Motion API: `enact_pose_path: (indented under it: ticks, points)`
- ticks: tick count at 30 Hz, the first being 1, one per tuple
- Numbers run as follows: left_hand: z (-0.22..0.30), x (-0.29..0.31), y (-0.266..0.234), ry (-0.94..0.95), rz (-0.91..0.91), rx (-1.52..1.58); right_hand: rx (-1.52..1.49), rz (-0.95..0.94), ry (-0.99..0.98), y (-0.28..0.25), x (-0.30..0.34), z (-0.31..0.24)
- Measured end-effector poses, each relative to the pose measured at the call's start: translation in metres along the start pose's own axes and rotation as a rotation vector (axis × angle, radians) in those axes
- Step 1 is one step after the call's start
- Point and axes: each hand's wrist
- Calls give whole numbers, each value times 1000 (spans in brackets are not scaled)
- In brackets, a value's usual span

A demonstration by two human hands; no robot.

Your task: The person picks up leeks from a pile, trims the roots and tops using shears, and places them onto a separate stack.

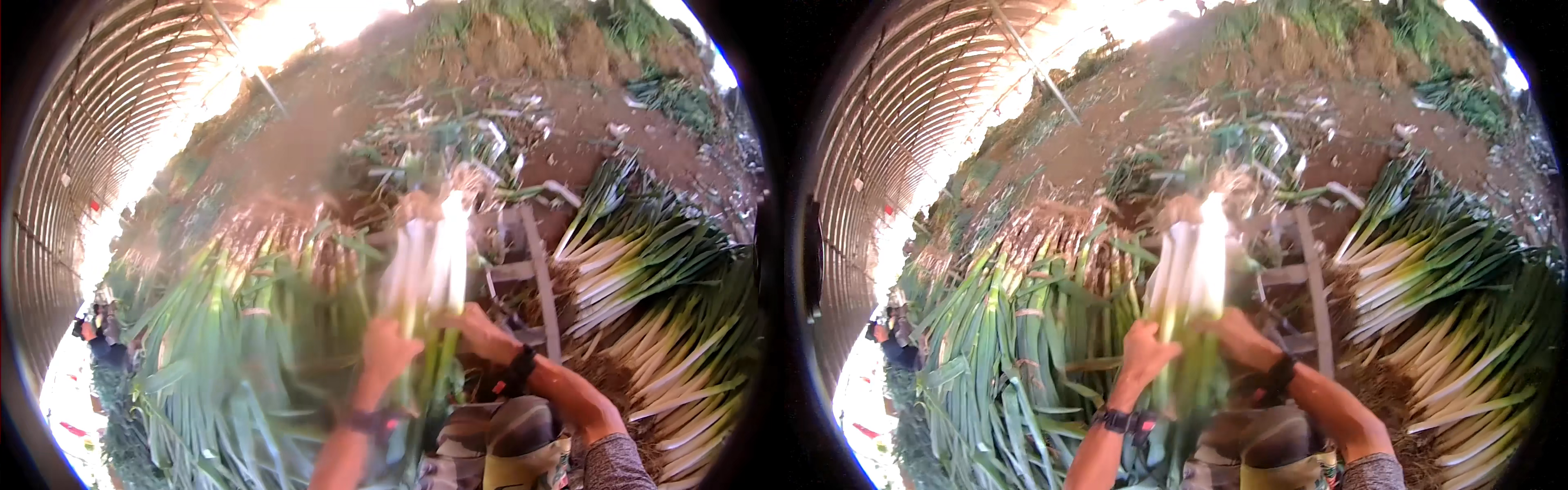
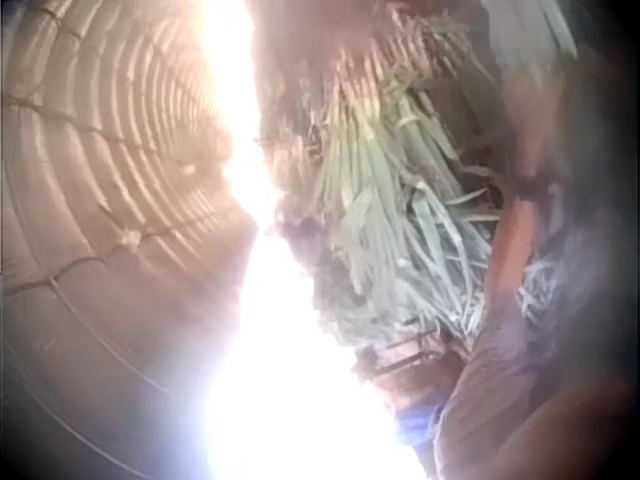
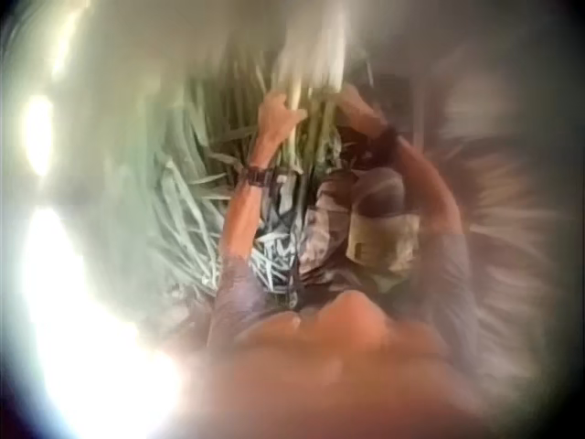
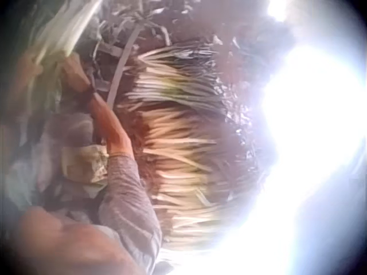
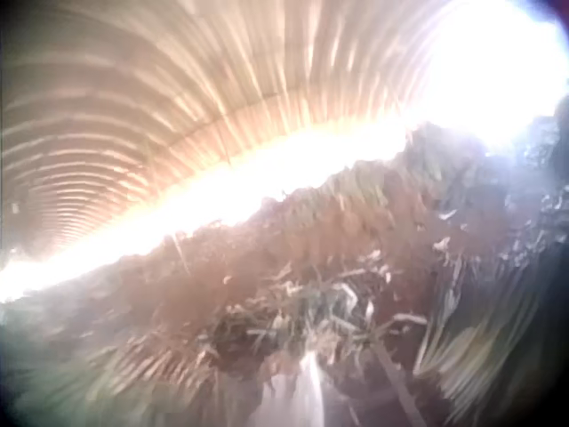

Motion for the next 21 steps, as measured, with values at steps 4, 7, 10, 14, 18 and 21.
enact_pose_path:
  ticks: [4,7,10,14,18,21]
  points:
    - [5,26,-27,30,37,94,120,-1,-197,-17,-17,-43]
    - [-3,37,-38,55,49,259,80,-154,-229,-17,-30,-44]
    - [7,45,-50,56,11,398,-308,-278,43,-6,-47,-23]
    - [11,62,-79,69,-86,662,-492,-144,281,12,-72,-68]
    - [-18,62,-76,33,-68,530,-324,-195,644,16,-80,-151]
    - [-9,57,-63,45,-68,346,-187,39,185,41,-67,-107]
Point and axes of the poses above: each hand's wrist, its own x-axis away from the middle knuckle, its own y-axis out of the palm, z = x × y, and after that the axes turned 1 degree about -x, right-handed
